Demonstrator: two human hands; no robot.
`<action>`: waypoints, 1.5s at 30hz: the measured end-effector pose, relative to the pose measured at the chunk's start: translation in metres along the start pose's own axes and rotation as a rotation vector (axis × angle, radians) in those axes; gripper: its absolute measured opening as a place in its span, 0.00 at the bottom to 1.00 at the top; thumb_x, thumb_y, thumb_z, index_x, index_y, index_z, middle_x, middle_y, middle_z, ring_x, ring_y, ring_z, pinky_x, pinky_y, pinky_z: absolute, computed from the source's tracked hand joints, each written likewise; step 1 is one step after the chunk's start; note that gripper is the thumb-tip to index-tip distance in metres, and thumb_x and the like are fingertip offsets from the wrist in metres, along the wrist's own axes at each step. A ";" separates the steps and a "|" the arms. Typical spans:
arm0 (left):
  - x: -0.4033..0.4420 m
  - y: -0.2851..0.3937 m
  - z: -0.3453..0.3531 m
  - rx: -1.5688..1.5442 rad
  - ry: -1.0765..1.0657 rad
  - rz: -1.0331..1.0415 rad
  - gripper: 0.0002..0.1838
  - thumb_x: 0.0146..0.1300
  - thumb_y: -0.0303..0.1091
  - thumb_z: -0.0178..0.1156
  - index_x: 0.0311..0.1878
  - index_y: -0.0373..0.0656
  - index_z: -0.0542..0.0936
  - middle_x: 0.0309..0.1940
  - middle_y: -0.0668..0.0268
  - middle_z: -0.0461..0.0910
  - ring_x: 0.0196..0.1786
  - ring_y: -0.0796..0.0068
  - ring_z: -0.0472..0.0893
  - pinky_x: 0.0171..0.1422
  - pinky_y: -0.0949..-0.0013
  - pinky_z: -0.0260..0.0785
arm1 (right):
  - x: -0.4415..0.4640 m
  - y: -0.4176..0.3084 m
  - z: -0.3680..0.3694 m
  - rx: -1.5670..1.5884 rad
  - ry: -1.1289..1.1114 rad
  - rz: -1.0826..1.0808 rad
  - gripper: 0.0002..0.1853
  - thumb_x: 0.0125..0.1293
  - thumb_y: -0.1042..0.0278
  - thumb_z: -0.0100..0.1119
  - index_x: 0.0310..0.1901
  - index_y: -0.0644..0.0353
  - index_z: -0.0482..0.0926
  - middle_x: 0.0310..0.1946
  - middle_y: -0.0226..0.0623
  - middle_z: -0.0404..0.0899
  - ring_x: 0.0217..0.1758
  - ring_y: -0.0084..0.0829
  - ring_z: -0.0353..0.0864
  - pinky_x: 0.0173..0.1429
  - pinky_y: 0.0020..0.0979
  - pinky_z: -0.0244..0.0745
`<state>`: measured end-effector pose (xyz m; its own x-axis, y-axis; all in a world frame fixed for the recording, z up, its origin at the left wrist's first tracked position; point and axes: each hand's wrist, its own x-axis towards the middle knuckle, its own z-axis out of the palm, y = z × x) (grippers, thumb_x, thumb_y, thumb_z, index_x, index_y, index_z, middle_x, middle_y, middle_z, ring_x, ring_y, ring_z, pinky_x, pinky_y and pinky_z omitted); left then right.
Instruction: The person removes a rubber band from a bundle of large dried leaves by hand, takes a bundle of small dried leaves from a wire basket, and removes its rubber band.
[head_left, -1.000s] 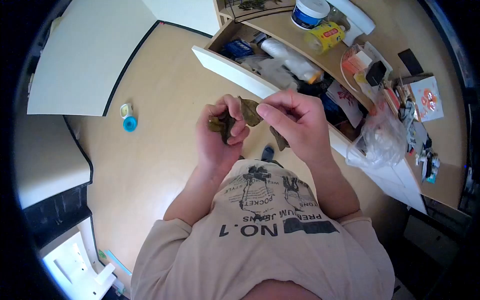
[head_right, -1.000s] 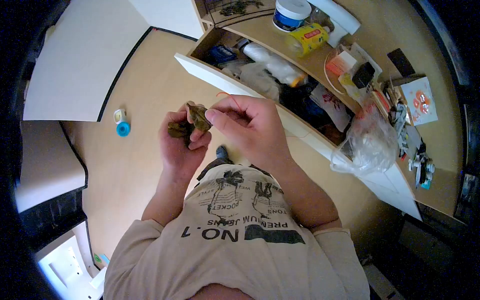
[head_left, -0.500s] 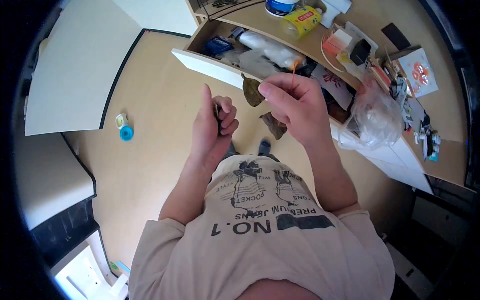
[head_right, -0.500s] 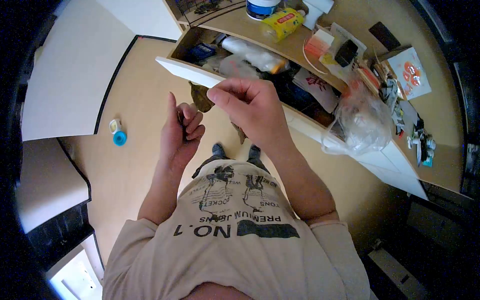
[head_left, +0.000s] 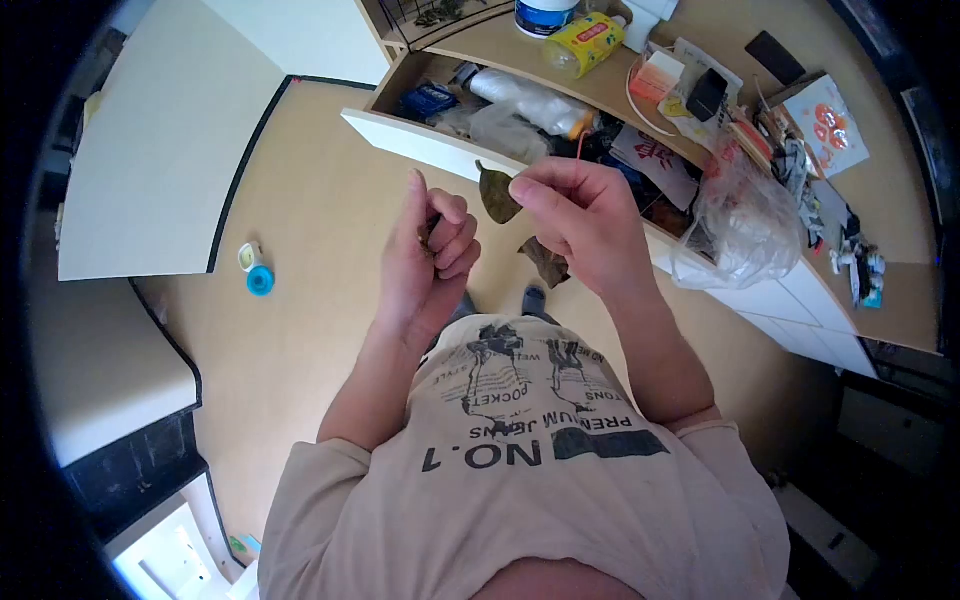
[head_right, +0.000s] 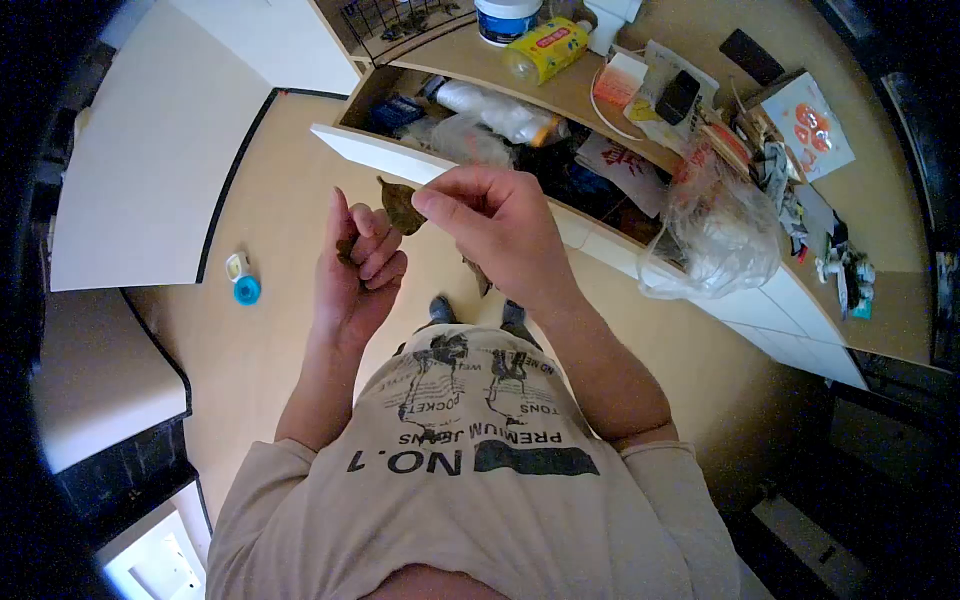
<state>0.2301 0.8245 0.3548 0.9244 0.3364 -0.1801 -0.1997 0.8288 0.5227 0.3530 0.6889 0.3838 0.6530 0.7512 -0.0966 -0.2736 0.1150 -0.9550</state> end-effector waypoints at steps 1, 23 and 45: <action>-0.003 0.000 0.001 0.060 0.015 0.040 0.14 0.76 0.43 0.51 0.48 0.43 0.78 0.18 0.79 0.60 0.19 0.88 0.57 0.21 0.80 0.47 | -0.002 0.000 0.003 -0.038 0.011 -0.029 0.09 0.65 0.67 0.66 0.38 0.66 0.85 0.22 0.20 0.77 0.24 0.08 0.68 0.26 0.17 0.59; -0.032 0.022 0.027 0.853 0.186 0.553 0.02 0.63 0.22 0.66 0.39 0.34 0.84 0.31 0.69 0.80 0.26 0.89 0.71 0.24 0.82 0.62 | -0.036 -0.021 0.038 -0.963 0.050 -0.716 0.09 0.65 0.71 0.62 0.45 0.61 0.79 0.21 0.38 0.75 0.22 0.37 0.78 0.25 0.36 0.70; -0.041 0.039 0.028 1.176 0.184 0.827 0.08 0.57 0.18 0.68 0.40 0.37 0.86 0.28 0.68 0.83 0.22 0.91 0.67 0.23 0.82 0.51 | -0.032 -0.021 0.050 -1.065 0.055 -0.939 0.16 0.62 0.74 0.63 0.51 0.66 0.78 0.17 0.30 0.67 0.18 0.28 0.73 0.21 0.30 0.66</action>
<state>0.1935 0.8300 0.4060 0.6064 0.6546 0.4515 -0.1845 -0.4364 0.8806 0.3027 0.6944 0.4209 0.3245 0.6418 0.6948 0.9083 -0.0064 -0.4183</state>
